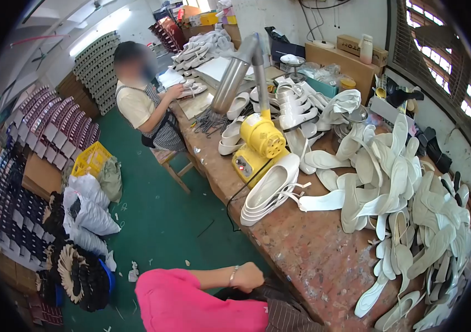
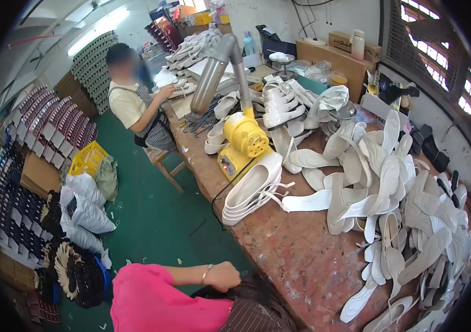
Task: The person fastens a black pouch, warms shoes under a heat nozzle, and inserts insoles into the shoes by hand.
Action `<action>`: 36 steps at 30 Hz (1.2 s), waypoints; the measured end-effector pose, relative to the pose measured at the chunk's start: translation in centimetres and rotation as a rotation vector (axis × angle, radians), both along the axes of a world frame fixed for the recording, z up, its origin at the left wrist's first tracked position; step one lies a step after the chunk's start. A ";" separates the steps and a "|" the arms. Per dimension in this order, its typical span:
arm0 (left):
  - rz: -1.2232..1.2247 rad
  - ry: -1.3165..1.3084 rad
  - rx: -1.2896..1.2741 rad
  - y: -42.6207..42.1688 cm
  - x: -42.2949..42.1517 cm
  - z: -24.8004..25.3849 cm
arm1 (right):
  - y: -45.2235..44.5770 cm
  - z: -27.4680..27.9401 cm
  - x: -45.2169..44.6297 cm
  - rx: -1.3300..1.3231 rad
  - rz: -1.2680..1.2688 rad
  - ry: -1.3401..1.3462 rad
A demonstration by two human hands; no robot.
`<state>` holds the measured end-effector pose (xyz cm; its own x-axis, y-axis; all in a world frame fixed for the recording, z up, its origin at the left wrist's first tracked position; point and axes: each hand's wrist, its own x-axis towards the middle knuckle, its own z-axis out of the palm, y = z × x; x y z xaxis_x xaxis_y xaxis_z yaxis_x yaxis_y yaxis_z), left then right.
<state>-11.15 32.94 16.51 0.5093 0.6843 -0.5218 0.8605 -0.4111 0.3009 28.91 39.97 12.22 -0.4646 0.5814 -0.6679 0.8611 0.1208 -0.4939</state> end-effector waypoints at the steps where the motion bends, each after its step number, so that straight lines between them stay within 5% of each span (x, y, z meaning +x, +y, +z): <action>1: -0.002 -0.017 0.029 0.4 0.7 -0.6 | 1.2 1.2 -2.6 -0.026 0.089 0.104; 3: 0.005 -0.059 0.106 1.4 2.2 -2.1 | 3.5 4.3 -9.8 -0.081 0.213 0.392; 5: 0.085 -0.042 0.198 1.6 3.2 -2.1 | 4.4 0.3 -14.6 -0.152 0.508 0.544; 10: 0.175 -0.138 0.342 1.6 4.2 -1.6 | 4.6 -3.4 -15.4 -0.222 0.655 0.581; 13: 0.081 -0.195 0.475 3.1 6.8 -0.9 | 5.1 -5.6 -11.0 -0.370 0.532 0.726; 15: -0.065 -0.305 0.575 5.3 9.3 -2.5 | 3.9 -1.8 -8.2 -0.379 0.258 0.417; 16: -0.130 -0.406 0.564 6.7 10.5 -1.7 | 3.1 -2.0 -6.5 -0.321 0.192 0.706; 18: -0.317 -0.497 0.408 9.0 14.1 -1.6 | 2.3 1.4 -3.6 -0.334 0.094 0.478; 20: -0.487 -0.522 0.348 10.0 18.1 0.2 | -1.0 0.4 0.7 -0.554 -0.328 0.397; 22: -0.594 -0.567 0.191 10.9 21.4 -0.2 | -4.8 -1.3 3.3 -0.289 -0.428 0.658; 26: -0.339 -0.625 -0.008 12.4 19.4 0.1 | -8.8 -0.5 2.4 -0.190 -0.745 0.585; 29: 0.077 -0.647 0.099 13.1 13.3 -0.2 | -9.0 -0.6 1.5 -0.144 -0.724 0.446; 31: 0.332 -0.618 -0.112 12.0 9.0 0.3 | -7.6 0.2 1.5 -0.099 -0.647 0.424; 36: 0.551 -0.531 -0.222 6.6 6.1 2.9 | -3.4 2.0 0.6 0.131 -0.627 0.486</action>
